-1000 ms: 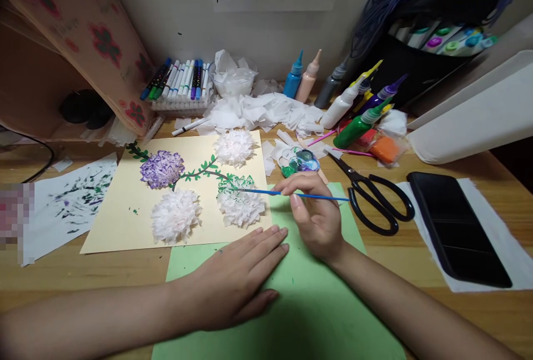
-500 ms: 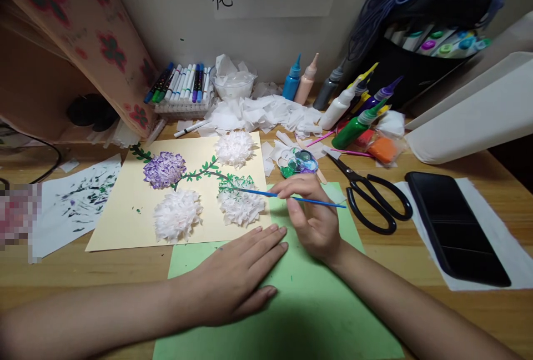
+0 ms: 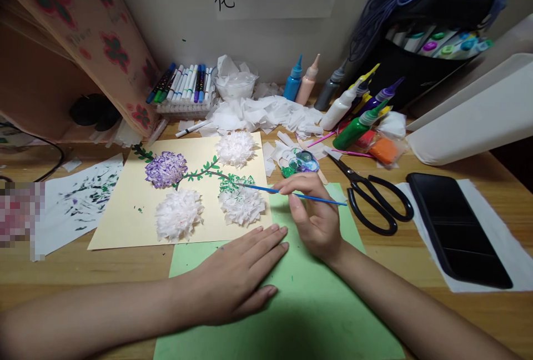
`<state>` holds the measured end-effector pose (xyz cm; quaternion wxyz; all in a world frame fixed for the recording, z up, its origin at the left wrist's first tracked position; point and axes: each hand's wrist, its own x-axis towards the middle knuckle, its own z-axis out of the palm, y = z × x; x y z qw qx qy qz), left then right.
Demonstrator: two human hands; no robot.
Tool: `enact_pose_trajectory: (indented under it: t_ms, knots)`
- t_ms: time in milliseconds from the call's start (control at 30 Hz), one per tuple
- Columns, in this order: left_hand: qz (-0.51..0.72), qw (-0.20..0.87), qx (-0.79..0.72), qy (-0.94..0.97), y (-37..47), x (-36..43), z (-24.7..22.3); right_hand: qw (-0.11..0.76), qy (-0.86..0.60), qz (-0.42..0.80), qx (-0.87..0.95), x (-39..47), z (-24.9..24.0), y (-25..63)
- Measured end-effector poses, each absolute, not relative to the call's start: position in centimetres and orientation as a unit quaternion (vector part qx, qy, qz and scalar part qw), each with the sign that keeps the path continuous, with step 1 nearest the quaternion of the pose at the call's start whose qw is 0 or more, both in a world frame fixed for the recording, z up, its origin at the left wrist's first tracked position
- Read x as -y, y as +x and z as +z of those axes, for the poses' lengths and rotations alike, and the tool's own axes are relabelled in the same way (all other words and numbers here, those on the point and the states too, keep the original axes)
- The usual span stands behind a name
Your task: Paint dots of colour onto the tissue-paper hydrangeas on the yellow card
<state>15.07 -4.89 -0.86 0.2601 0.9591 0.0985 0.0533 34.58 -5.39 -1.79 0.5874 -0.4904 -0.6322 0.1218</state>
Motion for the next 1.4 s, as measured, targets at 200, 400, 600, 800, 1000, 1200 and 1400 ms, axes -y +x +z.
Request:
enact_pose_trajectory:
  t_ms: [200, 400, 600, 800, 1000, 1200, 1400]
  knots:
    - [0.056, 0.26, -0.101, 0.959, 15.1, 4.9, -0.9, 0.572, -0.469, 0.138, 0.659, 5.6, -1.8, 34.5]
    - [0.058, 0.262, -0.099, 0.958, 15.1, 4.8, -0.9, 0.581, -0.49, 0.133, 0.637, 5.6, -1.8, 34.5]
    - [0.057, 0.264, -0.098, 0.958, 15.0, 4.8, -0.8, 0.578, -0.474, 0.127, 0.652, 5.6, -1.7, 34.6]
    - [0.06, 0.27, -0.098, 0.956, 15.0, 4.8, -0.8, 0.568, -0.483, 0.129, 0.654, 5.5, -1.6, 34.5]
    - [0.061, 0.278, -0.1, 0.953, 15.1, 4.8, -0.7, 0.578, -0.48, 0.133, 0.646, 5.5, -1.6, 34.4]
    - [0.05, 0.28, -0.099, 0.954, 15.0, 4.8, -0.7, 0.641, -0.492, 0.077, 0.584, 5.1, -1.8, 34.7]
    - [0.046, 0.271, -0.099, 0.956, 15.0, 4.6, -0.4, 0.681, -0.527, -0.068, 0.504, 4.6, -1.7, 38.3]
